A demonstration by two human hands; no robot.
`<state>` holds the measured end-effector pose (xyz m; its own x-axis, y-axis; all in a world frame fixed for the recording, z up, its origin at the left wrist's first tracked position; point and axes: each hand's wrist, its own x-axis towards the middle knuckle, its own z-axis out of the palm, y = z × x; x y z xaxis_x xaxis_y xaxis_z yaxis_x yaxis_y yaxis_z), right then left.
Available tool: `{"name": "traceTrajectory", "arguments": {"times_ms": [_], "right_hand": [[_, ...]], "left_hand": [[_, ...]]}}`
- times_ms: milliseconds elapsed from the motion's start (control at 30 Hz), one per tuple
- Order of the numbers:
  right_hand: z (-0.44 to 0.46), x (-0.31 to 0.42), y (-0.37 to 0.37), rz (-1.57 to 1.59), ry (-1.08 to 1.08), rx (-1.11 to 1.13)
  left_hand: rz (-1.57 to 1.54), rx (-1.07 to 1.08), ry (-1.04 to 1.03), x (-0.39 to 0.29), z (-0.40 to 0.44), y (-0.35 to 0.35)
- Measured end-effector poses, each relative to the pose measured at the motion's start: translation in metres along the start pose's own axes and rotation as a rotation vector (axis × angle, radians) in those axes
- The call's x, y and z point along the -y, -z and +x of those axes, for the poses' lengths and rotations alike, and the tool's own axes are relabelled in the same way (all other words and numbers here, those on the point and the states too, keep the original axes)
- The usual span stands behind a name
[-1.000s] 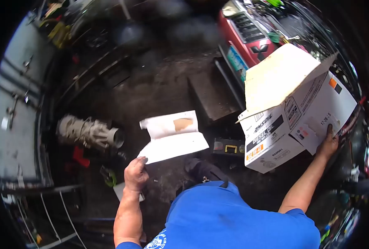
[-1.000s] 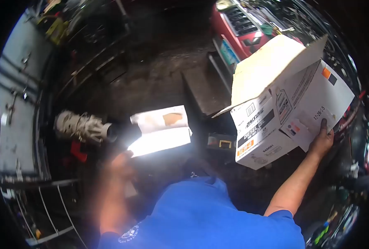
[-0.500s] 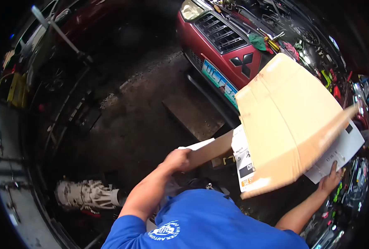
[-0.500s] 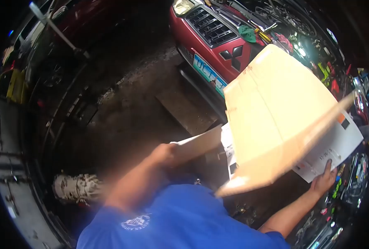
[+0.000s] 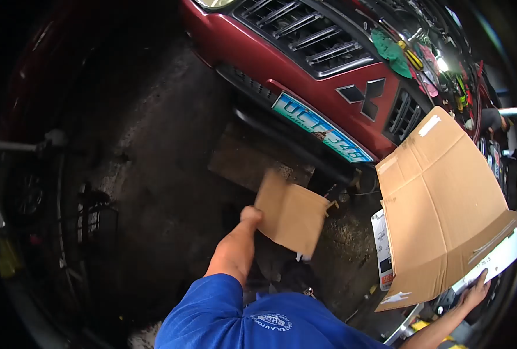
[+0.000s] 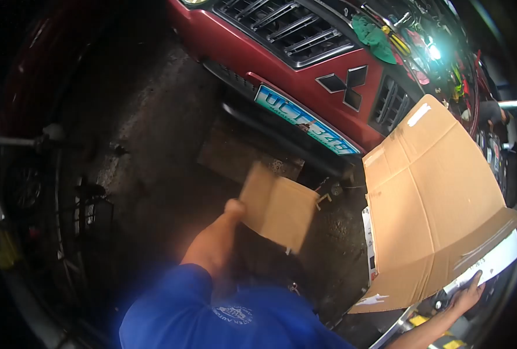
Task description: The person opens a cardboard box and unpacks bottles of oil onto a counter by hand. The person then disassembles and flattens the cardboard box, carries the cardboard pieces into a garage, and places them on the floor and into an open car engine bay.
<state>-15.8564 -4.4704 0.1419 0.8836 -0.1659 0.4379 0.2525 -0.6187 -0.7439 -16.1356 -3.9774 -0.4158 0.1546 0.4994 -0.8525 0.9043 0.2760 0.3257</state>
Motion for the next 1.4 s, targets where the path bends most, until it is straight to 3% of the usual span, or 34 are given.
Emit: {"name": "traceTrajectory", "arguments": {"times_ms": [33, 67, 133, 200, 267, 300, 400, 467, 667, 800, 867, 1033, 1167, 1400], "right_hand": [[-0.007, 0.01, -0.001, 0.022, -0.013, -0.02], [-0.013, 0.018, 0.004, 0.0, -0.019, -0.031], [-0.016, 0.034, 0.014, -0.175, -0.114, -0.077], [-0.045, 0.058, -0.016, -0.081, -0.035, -0.187], [-0.053, 0.065, 0.005, -0.396, -0.017, -0.134], [-0.035, 0.042, 0.051, -0.428, 0.023, -0.04], [-0.031, 0.042, 0.069, -0.351, -0.064, -0.185], [-0.04, 0.047, 0.079, -0.375, -0.083, -0.228], [-0.062, 0.073, 0.065, -0.42, -0.078, -0.257], [-0.073, 0.083, 0.06, -0.436, -0.072, -0.263], [-0.078, 0.086, 0.061, -0.439, -0.068, -0.269], [-0.093, 0.092, 0.057, -0.445, -0.055, -0.273], [-0.104, 0.094, 0.056, -0.462, -0.045, -0.264], [-0.108, 0.086, 0.051, -0.481, -0.01, -0.236]], "left_hand": [[0.229, 0.095, -0.077, 0.047, 0.082, -0.023], [-0.072, -0.058, 0.029, 0.044, 0.081, -0.002], [-0.027, -0.115, -0.077, 0.032, 0.084, 0.032], [-0.248, -0.156, -0.067, 0.036, 0.123, 0.029], [-0.232, -0.191, -0.041, 0.009, 0.124, 0.052], [-0.234, -0.246, -0.007, -0.002, 0.124, 0.061], [-0.011, -0.382, -0.119, 0.075, 0.256, 0.038], [-0.22, -0.465, -0.012, 0.023, 0.211, 0.091], [-0.439, -0.664, 0.061, 0.006, 0.231, 0.121], [-0.549, -0.475, -0.113, 0.003, 0.257, 0.121], [-0.164, -0.431, -0.163, -0.017, 0.239, 0.131], [-0.172, -0.402, -0.319, -0.012, 0.249, 0.129], [-0.276, -0.395, -0.439, 0.042, 0.331, 0.09], [0.125, -0.355, -0.334, 0.029, 0.289, 0.118]]}}
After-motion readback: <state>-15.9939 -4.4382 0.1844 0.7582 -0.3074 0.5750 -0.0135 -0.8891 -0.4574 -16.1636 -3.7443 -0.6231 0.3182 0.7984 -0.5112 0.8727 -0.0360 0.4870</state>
